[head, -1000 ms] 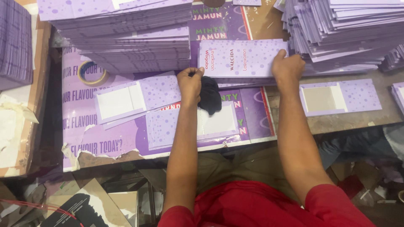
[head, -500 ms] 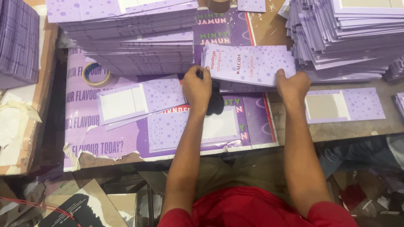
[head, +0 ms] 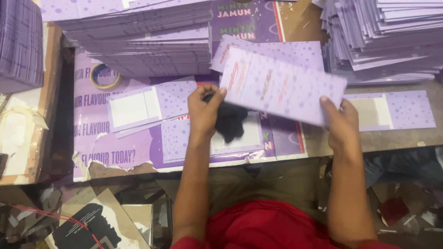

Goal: The person folds purple printed paper sheets into small rectangular packets on a cluttered workbench. They repeatedly pick up a sheet, fold it, and stack the finished packets. A black cloth is used to wipe the surface between folds.

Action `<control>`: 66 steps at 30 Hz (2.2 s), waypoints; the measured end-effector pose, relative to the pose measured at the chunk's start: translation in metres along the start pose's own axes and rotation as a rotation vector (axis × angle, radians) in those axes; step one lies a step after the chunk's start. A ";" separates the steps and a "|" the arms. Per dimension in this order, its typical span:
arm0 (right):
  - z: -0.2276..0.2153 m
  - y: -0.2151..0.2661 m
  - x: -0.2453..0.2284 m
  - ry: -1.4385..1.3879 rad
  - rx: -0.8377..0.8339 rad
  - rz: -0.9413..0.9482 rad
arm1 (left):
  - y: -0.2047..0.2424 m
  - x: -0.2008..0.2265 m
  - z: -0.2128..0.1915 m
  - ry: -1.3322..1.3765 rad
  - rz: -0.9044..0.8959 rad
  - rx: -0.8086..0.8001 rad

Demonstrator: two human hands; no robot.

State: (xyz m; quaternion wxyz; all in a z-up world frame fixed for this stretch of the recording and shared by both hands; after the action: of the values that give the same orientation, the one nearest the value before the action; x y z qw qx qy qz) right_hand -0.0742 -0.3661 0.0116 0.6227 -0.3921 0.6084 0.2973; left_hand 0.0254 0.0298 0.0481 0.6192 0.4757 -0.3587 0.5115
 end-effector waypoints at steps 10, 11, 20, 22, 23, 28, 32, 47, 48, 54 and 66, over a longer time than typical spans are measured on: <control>0.043 0.008 0.026 -0.428 -0.211 -0.011 | -0.021 -0.061 -0.016 0.192 -0.128 0.006; 0.043 0.010 0.026 -0.432 -0.215 0.002 | -0.023 -0.063 -0.017 0.225 -0.138 0.024; 0.062 0.032 0.035 -0.773 -0.196 -0.008 | 0.030 -0.051 -0.096 0.338 -0.149 0.294; 0.066 0.006 0.037 -0.840 -0.126 -0.100 | 0.034 -0.056 -0.103 0.329 -0.167 0.300; 0.061 -0.008 0.040 -0.828 -0.047 -0.116 | 0.036 -0.058 -0.104 0.323 -0.170 0.299; 0.012 -0.005 -0.013 -0.636 0.132 -0.316 | 0.067 -0.047 -0.113 0.170 -0.137 0.382; 0.022 0.060 -0.055 -0.494 -0.128 -0.296 | 0.151 0.026 -0.132 0.095 0.121 0.736; 0.134 0.147 0.116 -0.435 -0.413 0.574 | 0.111 -0.070 0.053 -1.136 0.378 0.161; 0.134 0.151 0.115 -0.413 -0.398 0.604 | 0.108 -0.062 0.029 -1.187 0.371 0.281; 0.148 0.154 0.085 -0.374 -0.364 0.623 | 0.091 -0.010 -0.137 -1.469 0.110 0.827; 0.150 0.156 0.081 -0.528 -0.422 0.710 | 0.142 -0.046 -0.015 -1.165 0.420 0.408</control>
State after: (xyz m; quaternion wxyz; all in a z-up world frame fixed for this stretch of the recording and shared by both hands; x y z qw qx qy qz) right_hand -0.1210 -0.1664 -0.0957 0.5230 -0.1894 0.4523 0.6972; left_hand -0.1237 0.0342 0.0323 0.1077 0.7029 -0.6166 0.3379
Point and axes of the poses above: each hand's wrist, its own y-axis away from the middle knuckle, its own z-axis out of the palm, x = y × z, the point moved 10 cm from there along -y, towards the middle knuckle, and after that the axes turned 15 degrees about -z, right-handed, at the moved point
